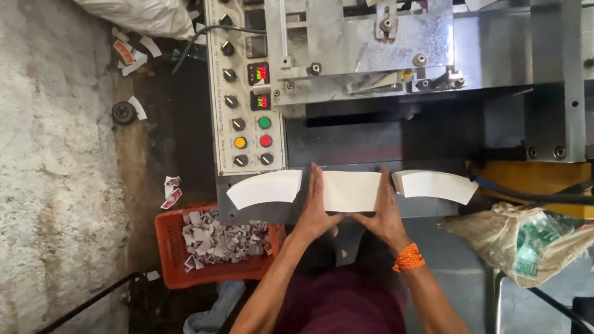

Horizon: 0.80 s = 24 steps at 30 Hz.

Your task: Feeding pre-cut paper cup blanks into a forming machine and clearing jams in the production line.

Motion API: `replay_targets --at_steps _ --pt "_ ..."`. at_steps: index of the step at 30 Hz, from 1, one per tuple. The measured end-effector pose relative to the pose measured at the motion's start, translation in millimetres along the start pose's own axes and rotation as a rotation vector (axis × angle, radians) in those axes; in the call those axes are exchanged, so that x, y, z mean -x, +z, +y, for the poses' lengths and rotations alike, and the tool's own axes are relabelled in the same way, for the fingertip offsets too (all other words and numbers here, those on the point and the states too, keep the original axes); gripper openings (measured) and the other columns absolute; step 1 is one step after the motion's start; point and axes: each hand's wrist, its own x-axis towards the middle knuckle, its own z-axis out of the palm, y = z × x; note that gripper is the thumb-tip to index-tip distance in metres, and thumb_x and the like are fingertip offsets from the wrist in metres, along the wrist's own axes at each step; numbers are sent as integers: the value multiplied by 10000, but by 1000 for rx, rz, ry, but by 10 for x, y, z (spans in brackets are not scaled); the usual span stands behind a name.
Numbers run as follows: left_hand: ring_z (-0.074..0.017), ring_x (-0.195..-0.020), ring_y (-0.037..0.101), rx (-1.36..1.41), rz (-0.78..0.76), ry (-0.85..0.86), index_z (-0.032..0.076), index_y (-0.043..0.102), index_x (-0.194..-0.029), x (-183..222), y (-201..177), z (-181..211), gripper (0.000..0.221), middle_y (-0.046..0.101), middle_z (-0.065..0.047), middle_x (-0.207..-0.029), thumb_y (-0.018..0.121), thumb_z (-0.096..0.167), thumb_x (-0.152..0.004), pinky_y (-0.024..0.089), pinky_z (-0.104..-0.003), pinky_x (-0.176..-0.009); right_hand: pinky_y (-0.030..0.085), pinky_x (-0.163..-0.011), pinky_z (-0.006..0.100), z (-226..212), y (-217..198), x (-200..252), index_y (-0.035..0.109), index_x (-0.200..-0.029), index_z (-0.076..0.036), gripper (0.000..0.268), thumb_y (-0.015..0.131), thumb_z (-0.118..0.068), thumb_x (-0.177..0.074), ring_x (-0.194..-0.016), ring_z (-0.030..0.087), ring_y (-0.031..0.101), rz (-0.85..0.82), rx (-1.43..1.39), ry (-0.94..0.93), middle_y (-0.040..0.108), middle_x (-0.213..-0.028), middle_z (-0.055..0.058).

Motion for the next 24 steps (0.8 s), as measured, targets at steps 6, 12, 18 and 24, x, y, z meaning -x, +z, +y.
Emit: replay_targets --at_steps 6,12,18,24 --pt "-441 -1551 249 -242 80 93 29 30 -1639 68 239 -315 1252 210 -240 -1675 911 179 -762 255 -536 -1280 382 -1178 516 196 101 28 -57 -1636 -4 1322 849 -349 -737 -1498 510 300 22 148 33 286 -1655 263" --pt "-495 -1538 219 -24 -16 -70 -11 -11 -1630 67 176 -134 1248 143 -326 -1668 848 113 -734 321 -479 -1229 419 -1119 521 19 -39 6 -66 -1604 -11 1287 845 -292 -739 -1479 523 282 -75 80 147 174 -1646 311" --pt "-499 -1530 252 -91 14 82 -40 91 -1605 150 187 -267 1169 205 -323 -1643 887 137 -767 291 -496 -1239 412 -1119 521 51 -33 61 -60 -1578 25 1261 827 -245 -723 -1445 522 327 -58 57 6 201 -1643 330" --pt "-427 -1358 519 -31 95 101 -51 298 -1499 238 -59 150 1158 470 -260 -1475 967 371 -653 448 -457 -1121 417 -1123 502 -44 -182 300 245 -1547 4 1141 893 -314 -664 -1389 473 460 214 130 -200 455 -1498 326"
